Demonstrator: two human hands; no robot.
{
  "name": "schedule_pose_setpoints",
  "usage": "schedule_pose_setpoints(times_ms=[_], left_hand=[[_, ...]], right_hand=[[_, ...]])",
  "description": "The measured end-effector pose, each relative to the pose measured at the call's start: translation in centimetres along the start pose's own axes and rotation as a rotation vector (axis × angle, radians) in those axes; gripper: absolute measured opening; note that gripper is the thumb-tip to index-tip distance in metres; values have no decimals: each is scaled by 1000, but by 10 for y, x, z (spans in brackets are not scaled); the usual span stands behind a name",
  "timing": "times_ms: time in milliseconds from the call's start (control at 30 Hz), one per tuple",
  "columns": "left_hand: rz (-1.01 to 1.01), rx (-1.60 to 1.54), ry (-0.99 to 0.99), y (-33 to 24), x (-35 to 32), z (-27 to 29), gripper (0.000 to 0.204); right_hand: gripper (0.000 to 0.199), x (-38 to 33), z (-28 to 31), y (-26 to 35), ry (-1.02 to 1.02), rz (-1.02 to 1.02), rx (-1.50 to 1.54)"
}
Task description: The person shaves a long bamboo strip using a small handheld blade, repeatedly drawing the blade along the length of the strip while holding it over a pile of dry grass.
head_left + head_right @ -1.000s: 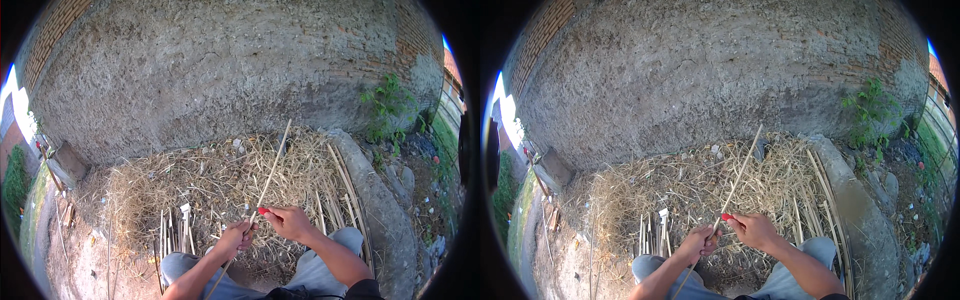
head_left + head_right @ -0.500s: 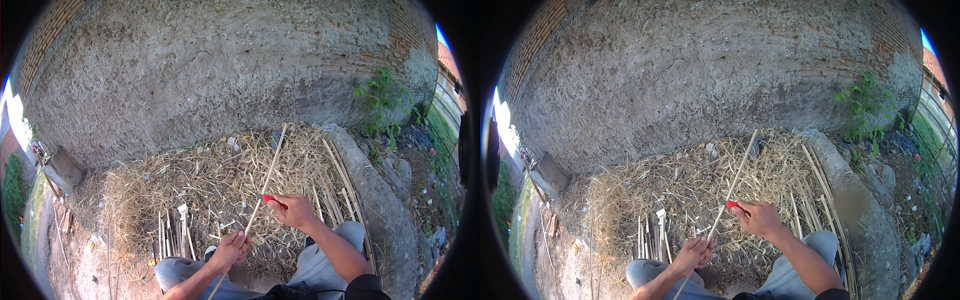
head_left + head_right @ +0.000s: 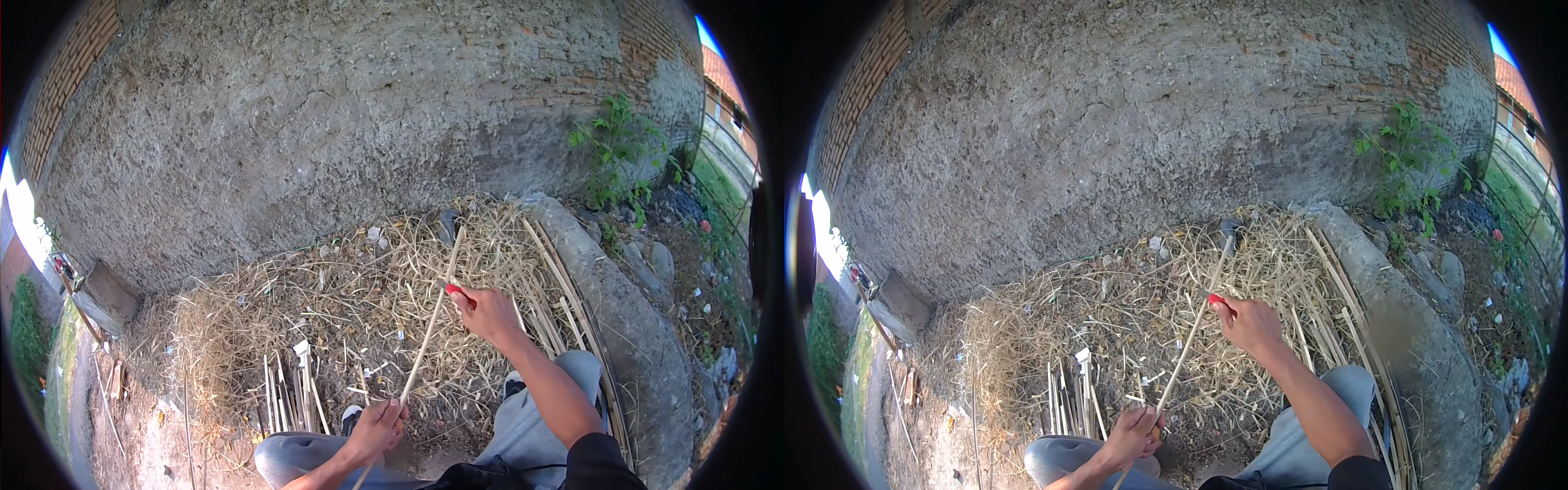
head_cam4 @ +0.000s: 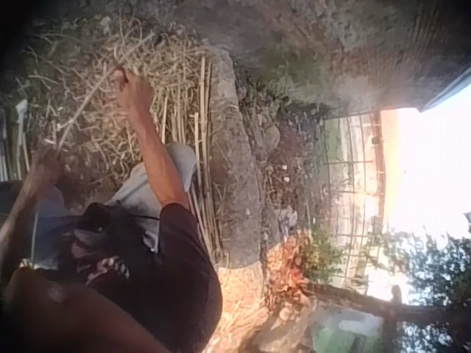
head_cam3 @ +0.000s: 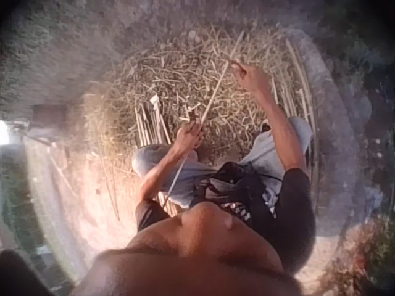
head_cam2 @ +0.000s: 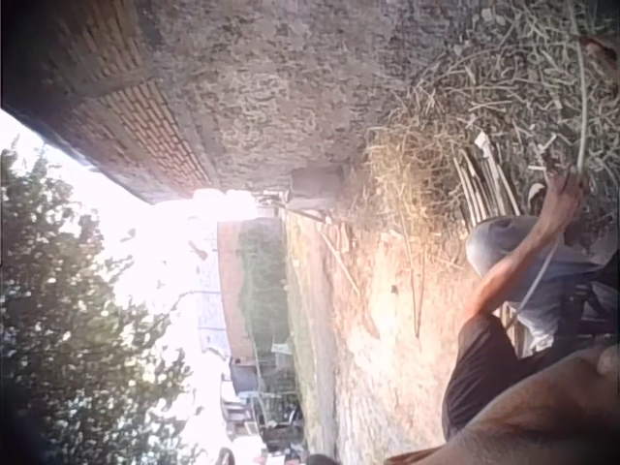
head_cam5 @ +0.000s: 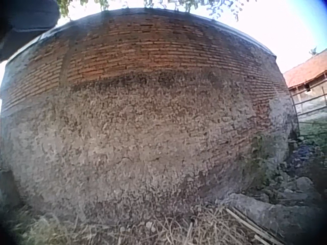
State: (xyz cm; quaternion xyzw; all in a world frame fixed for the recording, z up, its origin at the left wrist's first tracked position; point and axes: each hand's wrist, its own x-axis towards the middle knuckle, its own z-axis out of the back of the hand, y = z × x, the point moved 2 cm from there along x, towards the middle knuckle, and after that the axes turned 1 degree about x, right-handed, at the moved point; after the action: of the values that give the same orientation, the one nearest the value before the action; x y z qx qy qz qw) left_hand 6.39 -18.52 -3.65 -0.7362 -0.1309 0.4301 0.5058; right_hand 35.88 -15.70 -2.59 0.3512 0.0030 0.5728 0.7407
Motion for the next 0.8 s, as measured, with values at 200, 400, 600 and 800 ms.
schedule_pose_setpoints(times_ms=[200,400,600,800], left_hand=[[13,210,-4,20,-13,17,37],[94,101,71,25,-26,22,34],[247,-36,83,26,-19,30,34],[343,-177,113,34,-19,37,34]], right_hand=[[38,9,12,-28,61,-99,-61],[35,12,10,-44,30,-201,-133],[31,16,1,-58,62,-285,-220],[32,21,-10,-70,77,-334,-281]])
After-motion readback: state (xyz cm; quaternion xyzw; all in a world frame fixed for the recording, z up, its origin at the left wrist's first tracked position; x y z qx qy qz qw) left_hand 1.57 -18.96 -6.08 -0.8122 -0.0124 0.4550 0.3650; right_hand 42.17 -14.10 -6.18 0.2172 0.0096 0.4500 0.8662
